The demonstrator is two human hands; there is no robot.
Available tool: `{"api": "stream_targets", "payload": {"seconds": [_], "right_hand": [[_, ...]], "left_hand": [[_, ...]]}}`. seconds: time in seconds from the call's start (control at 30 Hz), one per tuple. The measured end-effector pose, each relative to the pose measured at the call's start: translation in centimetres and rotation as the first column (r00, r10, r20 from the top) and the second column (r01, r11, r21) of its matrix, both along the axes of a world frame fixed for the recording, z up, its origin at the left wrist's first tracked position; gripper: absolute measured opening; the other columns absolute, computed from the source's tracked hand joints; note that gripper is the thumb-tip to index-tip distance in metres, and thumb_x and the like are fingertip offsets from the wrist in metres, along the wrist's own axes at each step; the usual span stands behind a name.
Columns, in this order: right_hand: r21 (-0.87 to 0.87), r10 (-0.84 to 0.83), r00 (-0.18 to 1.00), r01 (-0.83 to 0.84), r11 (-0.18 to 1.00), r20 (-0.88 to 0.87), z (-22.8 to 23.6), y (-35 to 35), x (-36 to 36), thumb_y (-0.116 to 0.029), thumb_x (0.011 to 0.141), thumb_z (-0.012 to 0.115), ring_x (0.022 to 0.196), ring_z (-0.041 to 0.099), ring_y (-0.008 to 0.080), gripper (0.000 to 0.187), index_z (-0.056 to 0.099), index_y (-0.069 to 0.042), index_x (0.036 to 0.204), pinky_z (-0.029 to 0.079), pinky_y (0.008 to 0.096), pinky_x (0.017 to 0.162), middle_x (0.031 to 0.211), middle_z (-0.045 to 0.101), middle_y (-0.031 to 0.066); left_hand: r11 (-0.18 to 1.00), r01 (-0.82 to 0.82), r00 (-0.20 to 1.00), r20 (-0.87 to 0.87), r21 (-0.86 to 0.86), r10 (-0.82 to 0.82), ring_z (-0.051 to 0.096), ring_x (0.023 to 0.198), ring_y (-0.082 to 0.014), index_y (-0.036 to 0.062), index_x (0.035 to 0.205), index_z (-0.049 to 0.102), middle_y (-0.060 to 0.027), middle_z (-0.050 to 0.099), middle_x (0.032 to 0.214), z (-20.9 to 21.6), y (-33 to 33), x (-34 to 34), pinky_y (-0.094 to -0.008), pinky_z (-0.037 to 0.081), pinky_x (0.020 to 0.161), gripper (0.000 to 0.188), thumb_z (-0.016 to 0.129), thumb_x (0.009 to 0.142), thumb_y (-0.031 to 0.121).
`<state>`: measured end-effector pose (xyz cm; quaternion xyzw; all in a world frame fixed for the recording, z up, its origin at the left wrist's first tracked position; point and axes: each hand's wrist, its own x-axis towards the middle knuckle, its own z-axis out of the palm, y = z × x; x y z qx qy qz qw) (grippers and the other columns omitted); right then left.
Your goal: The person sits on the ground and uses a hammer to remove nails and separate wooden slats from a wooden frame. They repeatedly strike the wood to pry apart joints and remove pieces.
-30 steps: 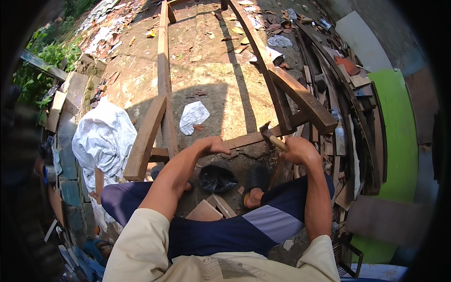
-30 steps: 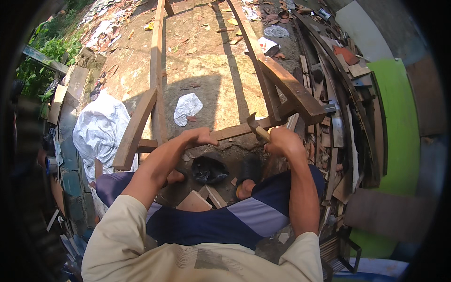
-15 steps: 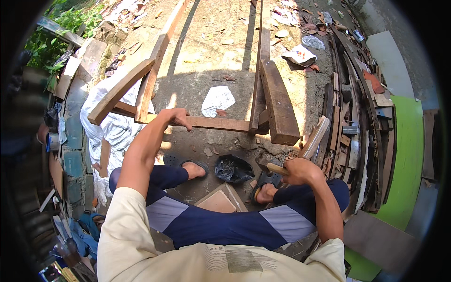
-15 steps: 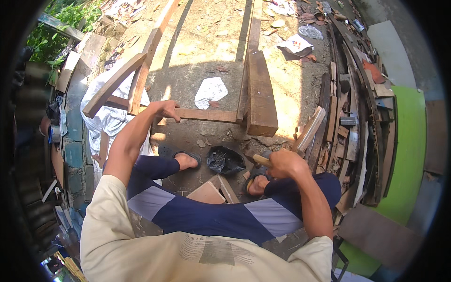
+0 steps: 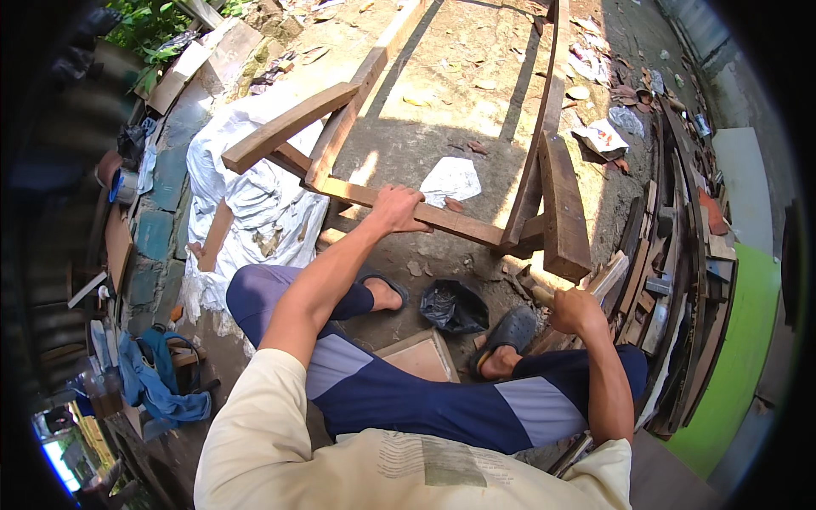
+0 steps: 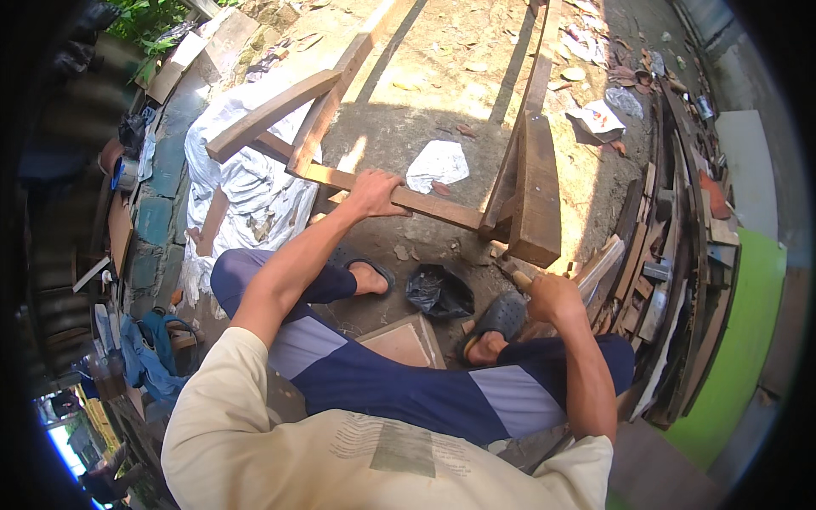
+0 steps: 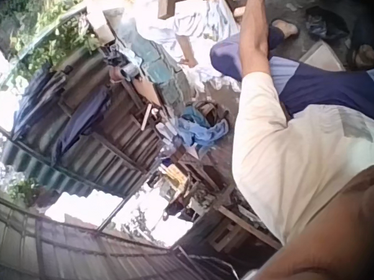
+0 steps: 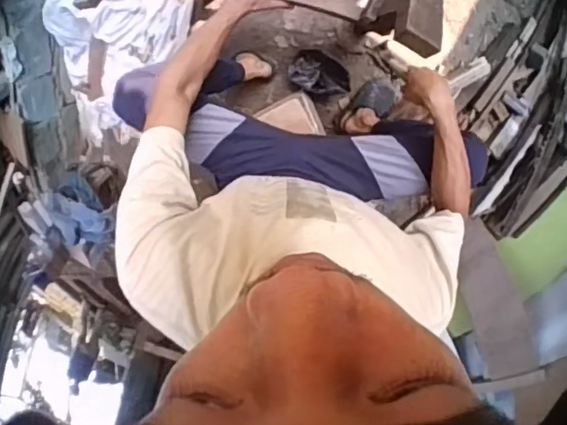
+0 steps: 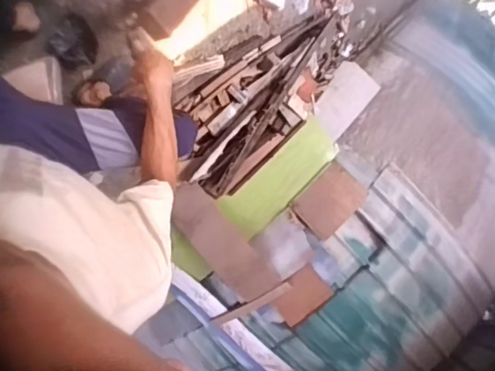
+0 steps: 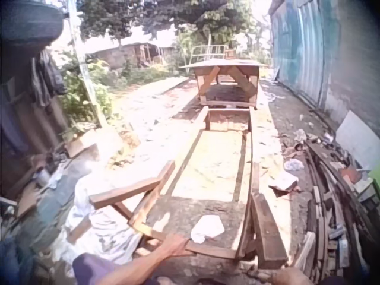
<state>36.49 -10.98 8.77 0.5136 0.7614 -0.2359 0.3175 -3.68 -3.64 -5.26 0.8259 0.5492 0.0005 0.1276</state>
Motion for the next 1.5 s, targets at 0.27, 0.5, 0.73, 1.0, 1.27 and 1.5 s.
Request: {"api": "stream_targets", "payload": {"seconds": [0.27, 0.5, 0.73, 1.0, 1.27, 1.5], "right_hand": [[-0.028, 0.016, 0.998, -0.018, 0.999, -0.053, 0.0, -0.8, -0.4, -0.019, 0.076, 0.065, 0.092, 0.071, 0.0359, 0.026, 0.073, 0.002, 0.09, 0.056, 0.0443, 0.084, 0.093, 0.071, 0.0241], [-0.08, -0.069, 0.997, 0.066, 0.995, -0.032, -2.0, -2.4, 2.7, -0.025, 0.078, 0.066, 0.089, 0.07, 0.0384, 0.03, 0.071, 0.001, 0.091, 0.056, 0.0464, 0.082, 0.09, 0.071, 0.025], [-0.131, -0.238, 0.969, 0.245, 0.961, 0.063, -4.1, -4.2, 6.1, -0.026, 0.077, 0.067, 0.088, 0.07, 0.0395, 0.031, 0.07, 0.001, 0.092, 0.057, 0.049, 0.079, 0.09, 0.071, 0.0243], [-0.159, -0.289, 0.954, 0.299, 0.941, 0.085, -6.8, -3.6, 7.7, -0.029, 0.079, 0.068, 0.092, 0.069, 0.0395, 0.034, 0.07, 0.0, 0.096, 0.056, 0.048, 0.082, 0.094, 0.071, 0.0255], [-0.102, -0.3, 0.954, 0.301, 0.948, 0.03, -6.3, -3.5, 7.3, -0.032, 0.079, 0.07, 0.094, 0.068, 0.0416, 0.042, 0.064, 0.001, 0.106, 0.054, 0.0503, 0.084, 0.095, 0.07, 0.0256], [0.002, -0.267, 0.963, 0.267, 0.964, -0.041, -2.7, -5.6, 6.4, -0.032, 0.079, 0.07, 0.091, 0.068, 0.0413, 0.039, 0.065, 0.0, 0.1, 0.055, 0.0497, 0.081, 0.092, 0.07, 0.0248]], "left_hand": [[1.0, 0.003, 0.995, 0.096, -0.028, -0.001, 0.064, 0.104, -0.0305, 0.0127, 0.115, 0.069, -0.0127, 0.071, 0.101, 0.1, -0.2, 7.6, -0.0448, 0.048, 0.087, 0.079, 0.077, 0.062, 0.071], [0.94, -0.002, 0.98, -0.187, -0.341, -0.066, 0.067, 0.105, -0.0353, 0.0083, 0.122, 0.068, -0.0192, 0.071, 0.107, 0.8, 3.4, 10.2, -0.0449, 0.054, 0.089, 0.107, 0.064, 0.053, 0.091], [0.929, 0.128, 0.987, -0.05, -0.348, -0.155, 0.07, 0.09, -0.033, -0.0004, 0.093, 0.074, -0.0196, 0.072, 0.094, 1.0, 3.9, 10.4, -0.0435, 0.056, 0.079, 0.102, 0.06, 0.053, 0.093], [0.863, 0.091, 0.989, -0.058, -0.497, -0.138, 0.071, 0.082, -0.0334, 0.0006, 0.085, 0.075, -0.0178, 0.072, 0.081, 2.0, 4.3, 10.3, -0.0425, 0.056, 0.075, 0.096, 0.062, 0.055, 0.091], [0.909, 0.104, 0.993, -0.013, -0.404, -0.12, 0.07, 0.086, -0.0345, 0.0045, 0.091, 0.075, -0.0173, 0.072, 0.086, 2.5, 3.7, 10.2, -0.0439, 0.055, 0.078, 0.092, 0.064, 0.055, 0.088], [0.994, 0.098, 0.992, 0.088, -0.037, -0.095, 0.067, 0.096, -0.0328, 0.0068, 0.098, 0.074, -0.0143, 0.072, 0.093, -1.5, 2.2, 9.5, -0.0443, 0.049, 0.09, 0.086, 0.068, 0.057, 0.082]]}}
